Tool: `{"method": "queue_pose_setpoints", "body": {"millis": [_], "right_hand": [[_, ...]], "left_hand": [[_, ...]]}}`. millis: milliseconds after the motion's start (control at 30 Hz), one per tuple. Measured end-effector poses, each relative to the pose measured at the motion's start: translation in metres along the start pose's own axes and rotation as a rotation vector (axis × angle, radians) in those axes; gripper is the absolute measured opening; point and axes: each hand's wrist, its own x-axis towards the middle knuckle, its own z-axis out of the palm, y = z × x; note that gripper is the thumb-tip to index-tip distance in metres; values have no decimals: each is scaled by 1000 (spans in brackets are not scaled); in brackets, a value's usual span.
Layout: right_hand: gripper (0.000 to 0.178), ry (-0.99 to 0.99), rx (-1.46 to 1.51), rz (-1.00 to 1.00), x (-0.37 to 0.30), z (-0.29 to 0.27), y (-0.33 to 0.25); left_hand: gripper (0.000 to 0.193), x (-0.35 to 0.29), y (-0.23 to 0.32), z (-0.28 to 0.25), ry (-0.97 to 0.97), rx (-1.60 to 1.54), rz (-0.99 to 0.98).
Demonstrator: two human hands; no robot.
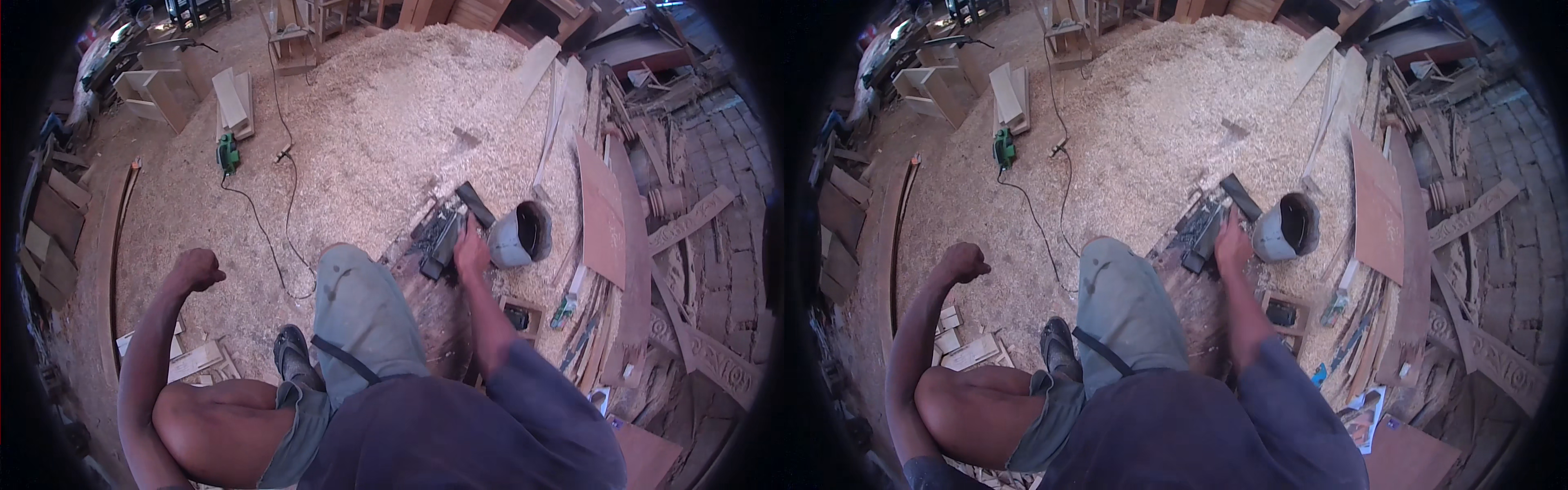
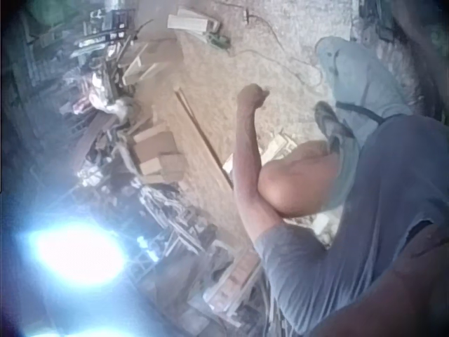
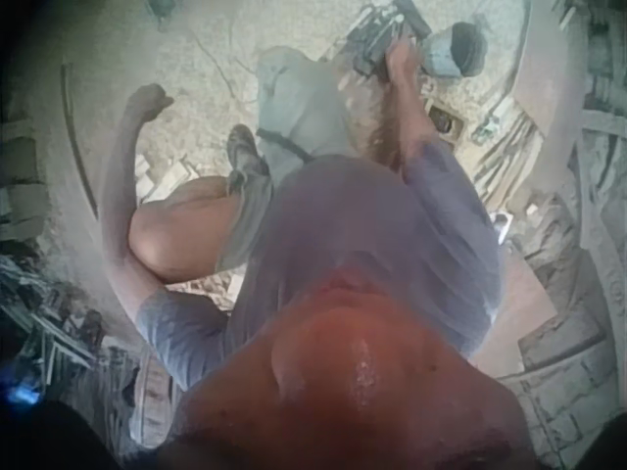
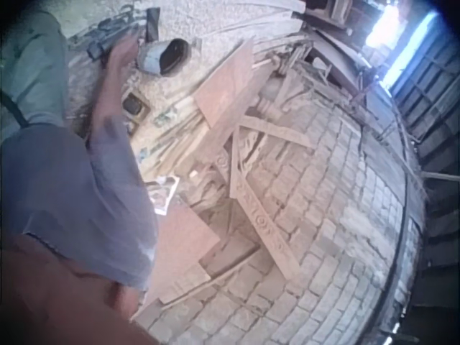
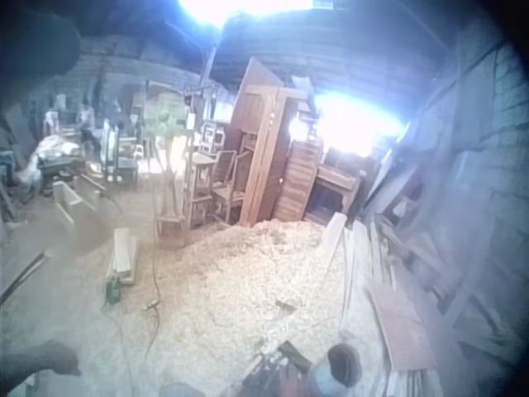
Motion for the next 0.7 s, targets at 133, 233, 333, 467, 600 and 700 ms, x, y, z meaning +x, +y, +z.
{"method": "queue_pose_setpoints", "body": {"millis": [133,233,333,467,600,700], "right_hand": [[49,134,51,-30,13,7,3],[49,-43,-4,9,-28,7,1],[48,12,24,-37,-13,2,3],[47,152,51,-58,16,13,16],[47,5,53,-43,-40,8,6],[48,-95,32,-7,-29,2,7]], "left_hand": [[33,3,-1,4,23,48,18],[32,-4,1,-1,58,-15,12],[31,-5,-1,-3,42,-24,7],[30,5,-1,3,3,59,31],[30,-6,2,7,56,-65,94],[30,-4,0,2,9,-50,36]]}}
